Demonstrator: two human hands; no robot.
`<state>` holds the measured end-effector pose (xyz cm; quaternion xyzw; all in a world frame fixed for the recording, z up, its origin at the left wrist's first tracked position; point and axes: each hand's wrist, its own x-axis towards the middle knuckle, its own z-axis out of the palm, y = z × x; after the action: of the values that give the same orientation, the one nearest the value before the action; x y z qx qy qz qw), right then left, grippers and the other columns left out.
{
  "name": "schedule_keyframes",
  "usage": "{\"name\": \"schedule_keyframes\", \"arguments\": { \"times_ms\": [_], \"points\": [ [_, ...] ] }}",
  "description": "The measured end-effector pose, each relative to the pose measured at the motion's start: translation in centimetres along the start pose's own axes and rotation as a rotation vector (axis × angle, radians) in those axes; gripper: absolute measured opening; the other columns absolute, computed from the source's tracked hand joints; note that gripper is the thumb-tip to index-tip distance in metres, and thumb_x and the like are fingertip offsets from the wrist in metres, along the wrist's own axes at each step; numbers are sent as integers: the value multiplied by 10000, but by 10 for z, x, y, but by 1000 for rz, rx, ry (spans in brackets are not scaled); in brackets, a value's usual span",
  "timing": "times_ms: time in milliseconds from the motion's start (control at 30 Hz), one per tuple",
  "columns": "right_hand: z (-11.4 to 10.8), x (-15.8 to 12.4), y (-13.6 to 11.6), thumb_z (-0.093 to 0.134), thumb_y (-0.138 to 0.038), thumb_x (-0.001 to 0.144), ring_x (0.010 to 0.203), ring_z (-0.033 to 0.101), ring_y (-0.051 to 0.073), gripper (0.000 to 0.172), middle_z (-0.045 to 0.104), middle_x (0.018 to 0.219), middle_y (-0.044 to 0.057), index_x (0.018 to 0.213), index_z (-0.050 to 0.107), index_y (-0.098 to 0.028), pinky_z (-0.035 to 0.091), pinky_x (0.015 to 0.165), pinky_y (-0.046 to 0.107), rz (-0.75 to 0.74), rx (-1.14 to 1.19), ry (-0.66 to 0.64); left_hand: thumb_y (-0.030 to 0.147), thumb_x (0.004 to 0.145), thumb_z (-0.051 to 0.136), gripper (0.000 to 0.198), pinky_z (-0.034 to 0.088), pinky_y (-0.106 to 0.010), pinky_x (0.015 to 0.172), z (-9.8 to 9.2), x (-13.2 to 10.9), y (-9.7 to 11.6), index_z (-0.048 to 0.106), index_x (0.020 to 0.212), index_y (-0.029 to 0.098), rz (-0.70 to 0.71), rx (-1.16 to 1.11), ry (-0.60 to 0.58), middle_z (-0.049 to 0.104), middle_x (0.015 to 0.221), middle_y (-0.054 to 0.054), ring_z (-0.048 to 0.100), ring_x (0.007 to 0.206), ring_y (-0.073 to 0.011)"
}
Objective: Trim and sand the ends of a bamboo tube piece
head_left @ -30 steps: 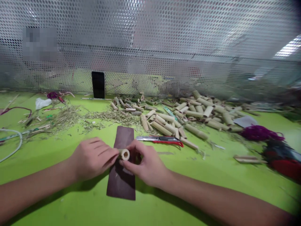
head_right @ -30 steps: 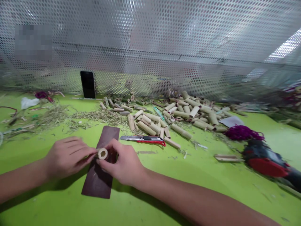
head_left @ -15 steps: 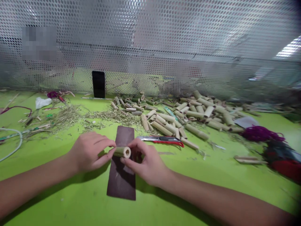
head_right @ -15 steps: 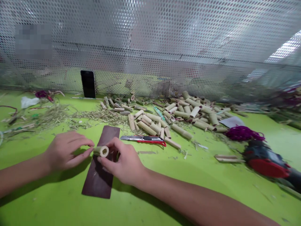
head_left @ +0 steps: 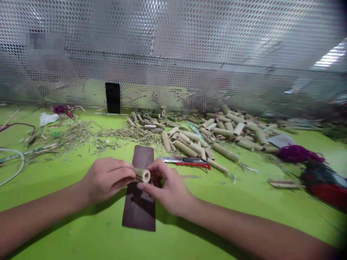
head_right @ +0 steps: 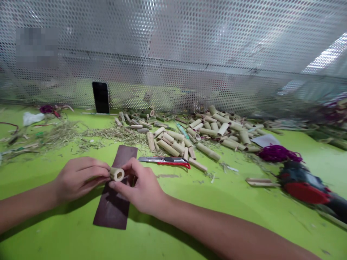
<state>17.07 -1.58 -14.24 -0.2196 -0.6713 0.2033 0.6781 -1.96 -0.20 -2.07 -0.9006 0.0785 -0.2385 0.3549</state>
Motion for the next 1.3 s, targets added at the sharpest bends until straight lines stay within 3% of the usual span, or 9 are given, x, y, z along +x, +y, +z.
{"name": "schedule_keyframes", "arguments": {
  "times_ms": [267,433,600,800,900,1067,1300],
  "points": [
    [1,1,-1,781,-342,799,603,521,121,270,640,729,-32,882,557,-217,362,533,250,12,-64,-1,199,1084,462,254,452,-234,526,1,1,7,619,892,145,-44,67,-101,682,722,-37,570,564,-134],
    [2,1,1,771,-337,799,603,536,121,261,642,728,-31,883,554,-217,366,530,246,2,-64,7,202,1090,417,261,433,-220,519,2,0,5,587,897,153,-73,34,-98,634,717,-21,526,568,-125],
    [-1,1,-1,752,-372,822,608,566,134,267,657,759,-12,896,550,-215,390,526,254,18,-30,3,246,1092,452,229,484,-227,552,-3,-4,-4,578,917,168,-132,13,-31,640,743,-15,580,614,-131],
    [0,1,-1,749,-407,828,613,567,137,295,656,780,-9,923,544,-216,416,533,267,36,54,-23,255,1046,590,123,513,-216,564,0,-2,-4,623,969,164,27,-1,7,699,799,-25,627,646,-125],
    [2,0,1,786,-390,796,608,539,128,310,641,749,-24,894,547,-218,399,534,259,27,33,-24,234,1057,566,162,502,-221,581,1,0,-1,638,931,161,25,-18,15,700,789,-32,624,652,-128],
    [2,0,2,796,-395,784,597,524,121,317,640,729,-29,878,550,-217,368,519,247,22,-15,-8,260,1085,500,234,456,-231,563,2,-2,1,623,912,162,-66,-33,-74,665,747,-23,579,617,-132],
    [-1,1,3,668,-490,904,580,581,134,307,664,775,3,928,530,-216,445,495,263,-3,56,-32,268,1101,454,236,444,-197,533,7,-8,-2,572,917,179,-84,-76,-43,621,720,4,550,586,-114]
  ]
}}
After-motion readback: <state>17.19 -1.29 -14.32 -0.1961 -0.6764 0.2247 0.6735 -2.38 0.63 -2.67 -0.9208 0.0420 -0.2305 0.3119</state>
